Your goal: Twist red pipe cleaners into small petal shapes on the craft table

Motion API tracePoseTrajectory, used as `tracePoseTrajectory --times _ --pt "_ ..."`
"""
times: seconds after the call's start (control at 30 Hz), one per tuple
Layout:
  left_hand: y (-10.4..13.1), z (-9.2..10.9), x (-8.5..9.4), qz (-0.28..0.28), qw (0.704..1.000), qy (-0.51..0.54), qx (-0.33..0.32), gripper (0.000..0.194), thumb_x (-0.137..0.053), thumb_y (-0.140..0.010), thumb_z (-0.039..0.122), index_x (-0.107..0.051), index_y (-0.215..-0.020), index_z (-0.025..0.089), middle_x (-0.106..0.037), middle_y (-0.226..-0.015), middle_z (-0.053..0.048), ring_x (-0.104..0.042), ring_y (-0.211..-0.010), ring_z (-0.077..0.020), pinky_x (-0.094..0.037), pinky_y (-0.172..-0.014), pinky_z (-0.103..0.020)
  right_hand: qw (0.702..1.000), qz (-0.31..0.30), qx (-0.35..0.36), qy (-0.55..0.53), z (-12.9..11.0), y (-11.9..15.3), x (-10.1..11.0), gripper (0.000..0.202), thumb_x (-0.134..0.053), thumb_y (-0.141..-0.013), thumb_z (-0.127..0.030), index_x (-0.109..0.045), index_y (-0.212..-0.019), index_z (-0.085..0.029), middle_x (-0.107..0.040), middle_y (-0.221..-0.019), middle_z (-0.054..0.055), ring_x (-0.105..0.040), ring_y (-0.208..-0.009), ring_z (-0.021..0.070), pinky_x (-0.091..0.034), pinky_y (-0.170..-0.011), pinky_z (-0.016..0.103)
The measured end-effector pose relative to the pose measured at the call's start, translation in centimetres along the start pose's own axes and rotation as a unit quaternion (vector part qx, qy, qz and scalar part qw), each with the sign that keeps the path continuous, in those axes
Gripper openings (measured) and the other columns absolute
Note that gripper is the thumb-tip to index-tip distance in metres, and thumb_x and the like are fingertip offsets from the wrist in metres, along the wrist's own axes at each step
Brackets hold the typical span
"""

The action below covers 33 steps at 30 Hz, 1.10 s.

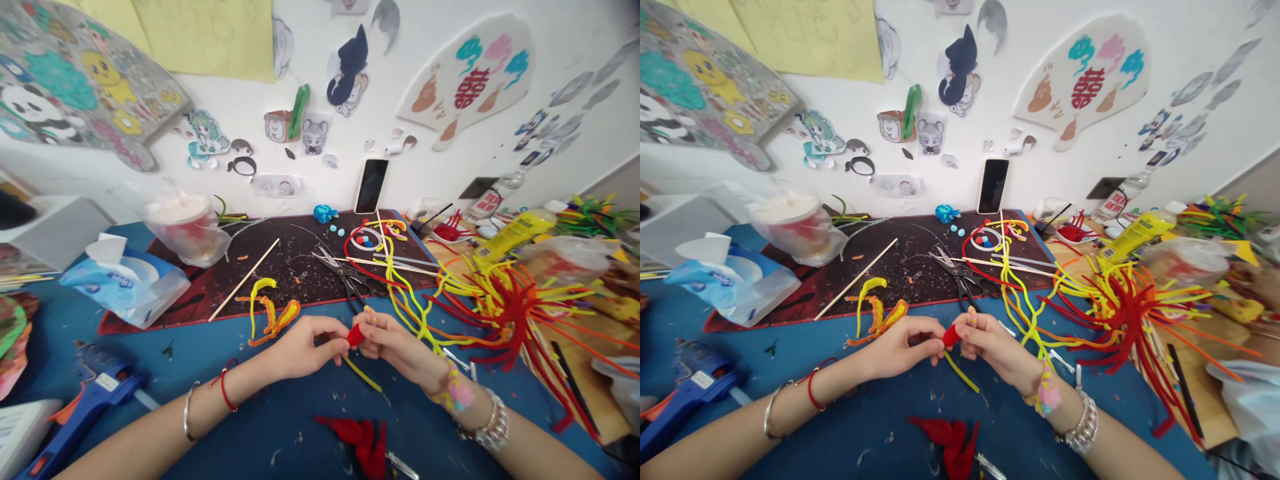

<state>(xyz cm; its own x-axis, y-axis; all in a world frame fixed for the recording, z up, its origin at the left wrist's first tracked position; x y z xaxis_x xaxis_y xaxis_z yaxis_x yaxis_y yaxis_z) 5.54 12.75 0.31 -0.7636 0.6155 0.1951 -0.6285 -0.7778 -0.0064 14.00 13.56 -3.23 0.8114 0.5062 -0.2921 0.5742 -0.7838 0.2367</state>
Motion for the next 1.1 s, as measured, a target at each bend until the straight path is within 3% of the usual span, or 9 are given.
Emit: tracePoseTrajectory --times 0.13,0.27,0.37,0.47,0.57,0.67,0.83,1.0,1.1 --pt "0.3 1.4 -0.2 -0.014 0.999 -0.031 -0.043 0.021 -0.047 -0.083 0.030 -0.060 -0.075 0.015 -0.057 -0.071 -0.003 -0.052 -0.068 -0.0121 -0.041 -0.067 -0.023 0.999 -0.039 0.016 -0.017 -0.4 0.2 -0.7 0.028 -0.059 -0.076 -0.041 -0.046 -0.073 -0.017 -0.035 -0.057 -0.006 -0.029 -0.047 0.0057 -0.022 -0.045 0.022" --pt "0.2 -0.2 -0.9 -0.053 0.994 0.090 0.039 0.028 -0.045 -0.083 0.037 -0.059 -0.078 0.014 -0.057 -0.066 -0.002 -0.053 -0.062 -0.0112 -0.041 -0.064 -0.023 0.984 -0.053 0.095 0.143 -2.2 0.5 -0.6 0.022 -0.050 -0.083 -0.039 -0.050 -0.080 -0.017 -0.045 -0.070 -0.001 -0.038 -0.053 0.0076 -0.033 -0.051 0.023" --pt "0.2 -1.9 -1.7 -0.072 0.967 0.212 0.121 0.041 -0.039 -0.084 0.045 -0.061 -0.083 0.011 -0.058 -0.067 -0.004 -0.054 -0.057 -0.0110 -0.043 -0.062 -0.025 0.947 -0.053 0.161 0.271 -3.6 0.8 -0.8 0.018 -0.045 -0.086 -0.033 -0.054 -0.087 -0.019 -0.051 -0.081 0.003 -0.046 -0.064 0.0105 -0.039 -0.059 0.026" --pt "0.1 -2.8 -1.5 -0.045 0.956 0.246 0.153 0.041 -0.043 -0.082 0.047 -0.060 -0.080 0.010 -0.056 -0.065 -0.003 -0.053 -0.053 -0.0099 -0.042 -0.058 -0.024 0.906 -0.041 0.235 0.350 -5.0 1.3 -1.2 0.016 -0.044 -0.086 -0.027 -0.056 -0.095 -0.021 -0.056 -0.087 0.005 -0.052 -0.078 0.0144 -0.042 -0.071 0.030" --pt "-0.2 -2.9 -0.3 0.021 0.974 0.183 0.129 0.032 -0.047 -0.080 0.043 -0.056 -0.073 0.012 -0.052 -0.058 0.001 -0.050 -0.050 -0.0082 -0.038 -0.053 -0.021 0.881 -0.017 0.259 0.396 -5.6 1.5 -1.4 0.017 -0.046 -0.085 -0.022 -0.055 -0.100 -0.022 -0.058 -0.090 0.005 -0.054 -0.084 0.0165 -0.042 -0.078 0.034" --pt "-0.3 -2.8 1.0 0.098 0.985 0.097 0.101 0.028 -0.047 -0.080 0.040 -0.053 -0.071 0.014 -0.048 -0.050 0.004 -0.048 -0.048 -0.0081 -0.036 -0.050 -0.019 0.865 0.039 0.244 0.436 -5.3 1.3 -1.0 0.015 -0.051 -0.082 -0.026 -0.057 -0.095 -0.022 -0.059 -0.086 0.004 -0.055 -0.078 0.0168 -0.043 -0.072 0.032" --pt "-0.1 -2.2 1.6 0.140 0.987 0.032 0.064 0.022 -0.049 -0.079 0.036 -0.055 -0.072 0.015 -0.051 -0.056 0.004 -0.051 -0.049 -0.0087 -0.039 -0.050 -0.020 0.839 0.161 0.209 0.476 -4.4 1.2 0.4 0.007 -0.051 -0.081 -0.027 -0.053 -0.085 -0.021 -0.059 -0.075 0.002 -0.053 -0.063 0.0149 -0.041 -0.059 0.028" --pt "0.2 -1.5 1.3 0.134 0.990 -0.031 0.042 0.021 -0.047 -0.081 0.033 -0.057 -0.073 0.016 -0.056 -0.062 0.002 -0.055 -0.053 -0.0099 -0.040 -0.052 -0.020 0.813 0.136 0.210 0.526 -3.9 1.1 -0.4 0.025 -0.046 -0.083 -0.027 -0.041 -0.060 -0.021 -0.060 -0.073 0.003 -0.051 -0.061 0.0148 -0.038 -0.061 0.028" --pt "0.0 -1.3 1.1 0.122 0.992 -0.025 0.031 0.021 -0.047 -0.081 0.032 -0.057 -0.075 0.015 -0.057 -0.063 0.001 -0.056 -0.055 -0.0102 -0.041 -0.054 -0.020 0.825 0.109 0.201 0.516 -3.8 1.0 -0.7 0.028 -0.040 -0.087 -0.024 -0.040 -0.058 -0.020 -0.056 -0.065 0.001 -0.048 -0.057 0.0129 -0.037 -0.062 0.028"
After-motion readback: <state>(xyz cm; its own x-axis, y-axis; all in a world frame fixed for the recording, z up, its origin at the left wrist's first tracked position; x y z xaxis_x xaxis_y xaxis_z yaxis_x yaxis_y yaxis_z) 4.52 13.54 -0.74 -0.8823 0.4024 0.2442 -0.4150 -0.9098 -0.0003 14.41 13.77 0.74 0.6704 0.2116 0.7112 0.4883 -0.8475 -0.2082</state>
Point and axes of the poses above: each hand's wrist, its own y-axis away from the middle knuckle, its own x-axis out of the back of the hand, z = x × y, the point moved 9 cm from there along -y, towards the middle knuckle
